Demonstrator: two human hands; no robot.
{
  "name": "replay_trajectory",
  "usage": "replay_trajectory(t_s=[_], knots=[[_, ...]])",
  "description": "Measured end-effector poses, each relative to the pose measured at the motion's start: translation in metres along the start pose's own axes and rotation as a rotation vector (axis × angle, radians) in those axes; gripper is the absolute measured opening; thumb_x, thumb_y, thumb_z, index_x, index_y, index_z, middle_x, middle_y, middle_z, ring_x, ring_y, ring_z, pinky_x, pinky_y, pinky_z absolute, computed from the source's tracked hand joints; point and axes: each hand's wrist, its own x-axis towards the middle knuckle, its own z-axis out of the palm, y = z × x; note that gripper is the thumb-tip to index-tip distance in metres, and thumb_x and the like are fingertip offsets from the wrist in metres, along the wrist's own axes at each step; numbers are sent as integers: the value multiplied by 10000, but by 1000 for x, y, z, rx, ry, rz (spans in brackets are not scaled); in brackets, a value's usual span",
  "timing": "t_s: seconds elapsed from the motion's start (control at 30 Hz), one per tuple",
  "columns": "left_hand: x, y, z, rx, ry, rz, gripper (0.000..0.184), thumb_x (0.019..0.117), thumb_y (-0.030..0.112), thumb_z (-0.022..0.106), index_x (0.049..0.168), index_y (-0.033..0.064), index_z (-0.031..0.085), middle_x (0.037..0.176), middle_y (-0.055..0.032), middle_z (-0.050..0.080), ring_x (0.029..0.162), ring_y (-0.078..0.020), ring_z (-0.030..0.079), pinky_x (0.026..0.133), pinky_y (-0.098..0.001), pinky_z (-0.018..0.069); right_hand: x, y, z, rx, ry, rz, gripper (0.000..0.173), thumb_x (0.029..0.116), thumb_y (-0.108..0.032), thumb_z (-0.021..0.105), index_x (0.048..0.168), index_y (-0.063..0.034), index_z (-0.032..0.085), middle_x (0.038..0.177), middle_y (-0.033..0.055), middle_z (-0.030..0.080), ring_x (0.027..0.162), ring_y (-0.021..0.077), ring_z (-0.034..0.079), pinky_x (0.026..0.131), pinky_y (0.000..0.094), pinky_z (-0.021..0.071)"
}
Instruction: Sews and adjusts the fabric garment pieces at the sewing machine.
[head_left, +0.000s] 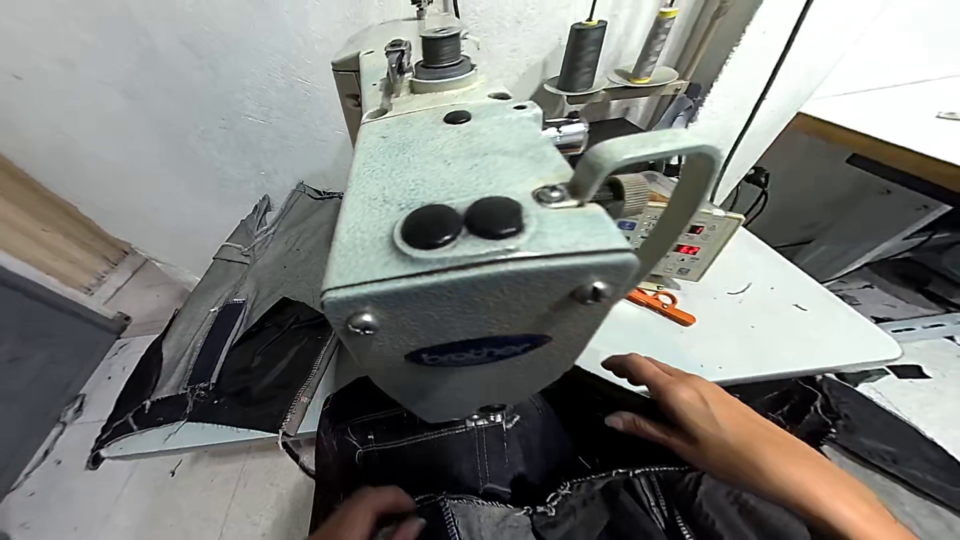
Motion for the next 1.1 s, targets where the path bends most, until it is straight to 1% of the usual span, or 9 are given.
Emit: replay_trajectory(t_s=[0.17, 0.3, 0.37, 0.5, 0.6, 0.7, 0.8, 0.93, 1.1], knots=[[5, 24, 43, -34, -105, -189, 308, 1018, 197, 617, 1129, -85, 674, 982, -196, 748, 875, -285, 748, 817, -475, 601, -21, 2, 2, 158, -111, 144, 543, 921, -396, 723, 1306, -28, 623, 1135, 198, 715, 1017, 401, 701, 888, 637, 529], [9, 40, 75, -286, 111, -289, 426, 974, 187, 677, 1141, -132, 450, 890, -155, 687, 844, -166, 732, 812, -367, 608, -19, -2, 24, 243, -179, 185, 307, 979, -160, 647, 1244, -7, 665, 1058, 242, 713, 975, 431, 696, 871, 637, 514], [15, 48, 88, -476, 218, -350, 433, 937, 128, 706, 1124, -71, 371, 883, -82, 622, 813, -76, 703, 812, -295, 613, -16, 1, 45, 305, -110, 182, 222, 999, -107, 568, 1141, 21, 680, 954, 246, 699, 898, 417, 688, 808, 617, 507], [31, 62, 109, -749, 414, -509, 539, 862, 52, 749, 1141, 7, 289, 1006, -94, 541, 843, -70, 682, 758, -273, 619, -10, 17, 75, 493, 178, 203, 232, 983, -159, 544, 1037, 2, 703, 859, 130, 683, 810, 239, 659, 756, 492, 518], [35, 67, 110, -891, 464, -639, 594, 854, 10, 731, 1245, 12, 283, 1060, -135, 526, 856, -176, 689, 680, -377, 640, -9, 30, 54, 598, 350, 125, 175, 917, -225, 608, 797, -120, 681, 700, -79, 607, 662, -8, 569, 633, 253, 488], [20, 44, 80, -761, 461, -475, 462, 844, -20, 711, 1188, -20, 402, 919, -62, 665, 798, -136, 706, 705, -353, 624, -16, 37, 22, 643, 253, 17, 262, 876, -290, 665, 643, -194, 594, 589, -174, 493, 552, -114, 441, 521, 126, 365], [18, -10, 30, -351, 492, -273, 390, 874, 28, 714, 1143, 0, 432, 807, 51, 669, 714, -20, 670, 680, -260, 595, -10, 24, 29, 540, 104, -16, 352, 889, -361, 681, 679, -84, 622, 585, -74, 513, 544, -22, 453, 524, 232, 380], [37, -57, 17, 161, 622, -103, 431, 897, 245, 705, 1169, -66, 580, 722, -64, 624, 554, -85, 550, 541, -291, 497, 19, -6, 54, 471, 162, -96, 403, 906, -431, 652, 674, -104, 616, 579, -66, 522, 537, -10, 467, 514, 239, 380], [53, -33, 11, 23, 626, -49, 302, 882, 265, 704, 1107, 71, 651, 934, 62, 726, 836, 66, 669, 749, -152, 568, 18, 16, 33, 305, 344, 13, 349, 870, -375, 624, 636, -119, 588, 544, -82, 475, 508, -12, 437, 491, 256, 359]])
